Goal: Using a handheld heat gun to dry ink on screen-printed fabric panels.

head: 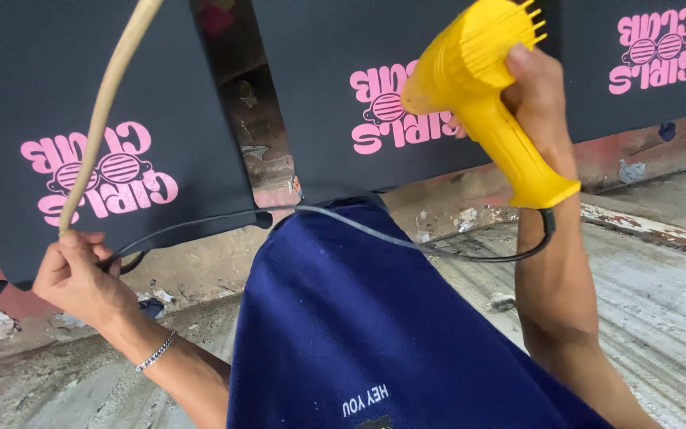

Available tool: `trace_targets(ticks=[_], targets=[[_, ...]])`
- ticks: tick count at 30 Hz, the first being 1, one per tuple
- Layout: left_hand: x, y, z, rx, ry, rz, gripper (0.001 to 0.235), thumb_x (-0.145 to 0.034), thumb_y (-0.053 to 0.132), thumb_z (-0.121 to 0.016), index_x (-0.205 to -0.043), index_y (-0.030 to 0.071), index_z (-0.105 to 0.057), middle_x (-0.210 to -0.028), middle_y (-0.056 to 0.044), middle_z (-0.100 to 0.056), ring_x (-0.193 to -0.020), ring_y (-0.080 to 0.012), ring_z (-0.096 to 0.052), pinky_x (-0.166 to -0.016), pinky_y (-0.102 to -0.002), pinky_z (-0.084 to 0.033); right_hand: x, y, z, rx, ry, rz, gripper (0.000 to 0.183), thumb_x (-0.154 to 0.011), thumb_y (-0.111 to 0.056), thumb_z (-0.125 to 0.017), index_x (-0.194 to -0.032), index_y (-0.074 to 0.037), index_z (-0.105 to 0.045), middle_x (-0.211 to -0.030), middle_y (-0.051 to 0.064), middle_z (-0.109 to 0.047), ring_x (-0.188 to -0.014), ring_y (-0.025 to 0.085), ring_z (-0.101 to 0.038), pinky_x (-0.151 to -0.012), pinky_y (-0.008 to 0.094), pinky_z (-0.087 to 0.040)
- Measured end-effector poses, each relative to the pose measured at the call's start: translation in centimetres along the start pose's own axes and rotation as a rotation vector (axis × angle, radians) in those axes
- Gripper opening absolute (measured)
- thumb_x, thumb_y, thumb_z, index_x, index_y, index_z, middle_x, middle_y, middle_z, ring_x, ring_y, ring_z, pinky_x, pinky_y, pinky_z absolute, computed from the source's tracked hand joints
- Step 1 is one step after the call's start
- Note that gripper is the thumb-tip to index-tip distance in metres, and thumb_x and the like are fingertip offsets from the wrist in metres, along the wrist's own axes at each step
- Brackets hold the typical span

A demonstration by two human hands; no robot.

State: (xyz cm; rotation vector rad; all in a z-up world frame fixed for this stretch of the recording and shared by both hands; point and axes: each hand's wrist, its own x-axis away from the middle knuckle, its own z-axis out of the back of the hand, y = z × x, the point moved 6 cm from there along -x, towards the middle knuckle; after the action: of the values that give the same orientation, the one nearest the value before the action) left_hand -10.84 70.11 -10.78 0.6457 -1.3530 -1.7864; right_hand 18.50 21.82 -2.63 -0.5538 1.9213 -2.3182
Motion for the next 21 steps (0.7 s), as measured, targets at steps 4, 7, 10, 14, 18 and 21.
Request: trace_targets(ticks=[4,7,10,14,18,21], targets=[[0.0,1.1,-0.9,-0.076,-0.018,0.036,0.038,-0.117,0.032,-0.064,-0.091,0.005,-0.071,-0.070,-0.001,-0.055,-0.059,-0.0063,-0.042,-0.048,-0.022,-0.031,-0.7,-0.4,-0.6,-0.053,0.056,0.043,0.069,-0.092,-0.072,-0.057,-0.135,-0.017,-0.057,-0.129,0.002,-0.066,-0.118,0.018,-0.070,-0.096,0.027,-0.058],[-0.3,0.9,-1.1,-0.072,-0.030,0.043,0.036,-0.117,0.029,-0.064,-0.091,0.005,-0.071,-0.071,-0.001,-0.055,-0.059,-0.0058,-0.042,-0.048,-0.022,-0.029,0.4,-1.8,-0.1,-0.003,0.116,0.059,0.073,-0.093,-0.071,-0.054,-0.137,-0.013,-0.054,-0.123,0.009,-0.066,-0.102,0.021,-0.071,-0.084,0.027,-0.060],[-0.5,0.0,-0.7,-0.048,-0.018,0.032,0.037,-0.117,0.029,-0.065,-0.090,0.004,-0.068,-0.072,-0.002,-0.056,-0.060,-0.0064,-0.044,-0.046,-0.022,-0.029,-0.5,0.4,1.0,-0.092,0.083,-0.020,0.075,-0.088,-0.070,-0.060,-0.136,-0.013,-0.056,-0.121,0.007,-0.069,-0.099,0.018,-0.074,-0.084,0.025,-0.062],[-0.5,0.5,-1.1,-0.089,-0.022,0.044,0.042,-0.118,0.033,-0.068,-0.085,0.007,-0.066,-0.073,-0.003,-0.059,-0.061,-0.0069,-0.049,-0.047,-0.022,-0.031,-1.4,-0.5,0.0,-0.003,0.039,0.154,0.070,-0.098,-0.072,-0.048,-0.138,-0.015,-0.052,-0.130,0.010,-0.066,-0.106,0.023,-0.074,-0.088,0.028,-0.062],[-0.3,0.6,-0.6,-0.057,0.003,0.032,0.043,-0.115,0.038,-0.068,-0.085,0.007,-0.066,-0.076,-0.003,-0.061,-0.063,-0.0061,-0.050,-0.046,-0.021,-0.032,-1.0,-0.8,1.3,-0.007,0.072,0.126,0.063,-0.101,-0.064,-0.054,-0.135,-0.011,-0.051,-0.126,0.016,-0.066,-0.093,0.030,-0.076,-0.078,0.032,-0.064],[-0.3,0.2,-1.0,-0.044,-0.030,0.038,0.038,-0.115,0.033,-0.067,-0.088,0.005,-0.067,-0.072,-0.002,-0.057,-0.061,-0.0061,-0.045,-0.047,-0.021,-0.030,-1.0,-0.2,0.8,-0.136,0.091,-0.069,0.085,-0.081,-0.073,-0.063,-0.134,-0.007,-0.057,-0.113,0.011,-0.070,-0.084,0.021,-0.076,-0.069,0.024,-0.064]])
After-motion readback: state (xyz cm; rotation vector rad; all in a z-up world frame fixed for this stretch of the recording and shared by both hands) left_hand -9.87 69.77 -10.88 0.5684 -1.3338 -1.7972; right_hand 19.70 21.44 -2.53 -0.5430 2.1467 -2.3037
